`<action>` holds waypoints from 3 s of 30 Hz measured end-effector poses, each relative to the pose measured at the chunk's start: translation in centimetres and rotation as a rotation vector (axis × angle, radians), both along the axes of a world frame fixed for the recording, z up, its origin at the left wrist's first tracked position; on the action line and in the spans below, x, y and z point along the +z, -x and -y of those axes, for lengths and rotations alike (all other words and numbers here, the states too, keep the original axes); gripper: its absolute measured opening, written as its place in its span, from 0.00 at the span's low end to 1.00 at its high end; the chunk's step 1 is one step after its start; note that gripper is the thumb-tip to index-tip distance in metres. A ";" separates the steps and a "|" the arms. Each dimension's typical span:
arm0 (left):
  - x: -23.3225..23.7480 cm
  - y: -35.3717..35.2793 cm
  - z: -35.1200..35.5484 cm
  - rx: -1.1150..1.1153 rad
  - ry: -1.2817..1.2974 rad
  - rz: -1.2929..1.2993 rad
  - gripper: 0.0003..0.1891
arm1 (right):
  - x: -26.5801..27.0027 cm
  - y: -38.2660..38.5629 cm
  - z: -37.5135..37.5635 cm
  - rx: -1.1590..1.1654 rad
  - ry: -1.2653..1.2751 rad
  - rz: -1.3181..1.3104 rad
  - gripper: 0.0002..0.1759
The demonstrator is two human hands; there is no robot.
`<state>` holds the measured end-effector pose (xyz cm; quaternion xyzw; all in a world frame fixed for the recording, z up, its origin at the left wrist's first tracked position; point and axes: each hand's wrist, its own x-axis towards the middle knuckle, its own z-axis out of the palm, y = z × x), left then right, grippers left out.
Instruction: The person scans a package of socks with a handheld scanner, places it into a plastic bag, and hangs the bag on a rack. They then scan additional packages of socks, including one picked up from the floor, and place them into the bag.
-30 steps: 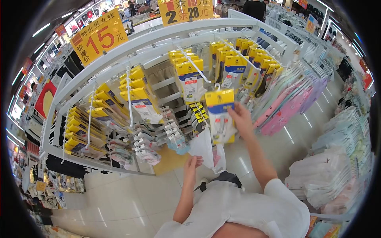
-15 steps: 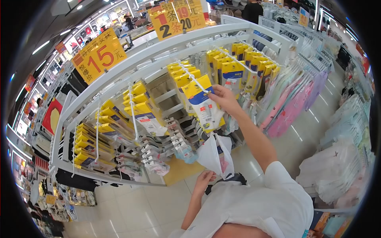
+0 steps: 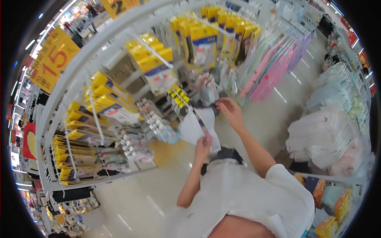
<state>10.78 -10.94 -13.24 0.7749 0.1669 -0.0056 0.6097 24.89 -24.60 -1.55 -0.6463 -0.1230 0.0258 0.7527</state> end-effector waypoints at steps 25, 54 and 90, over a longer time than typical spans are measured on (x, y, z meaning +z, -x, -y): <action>-20.5 -11.0 -3.7 0.671 1.027 -0.570 0.12 | -11.1 17.0 13.2 -0.184 0.508 -0.499 0.13; -16.3 -4.1 -0.5 0.514 0.178 -0.343 0.18 | -10.0 9.7 2.8 0.325 0.840 -0.249 0.32; 10.9 2.5 9.5 1.053 1.179 0.595 0.22 | -3.1 1.3 5.5 0.872 -0.279 -0.581 0.15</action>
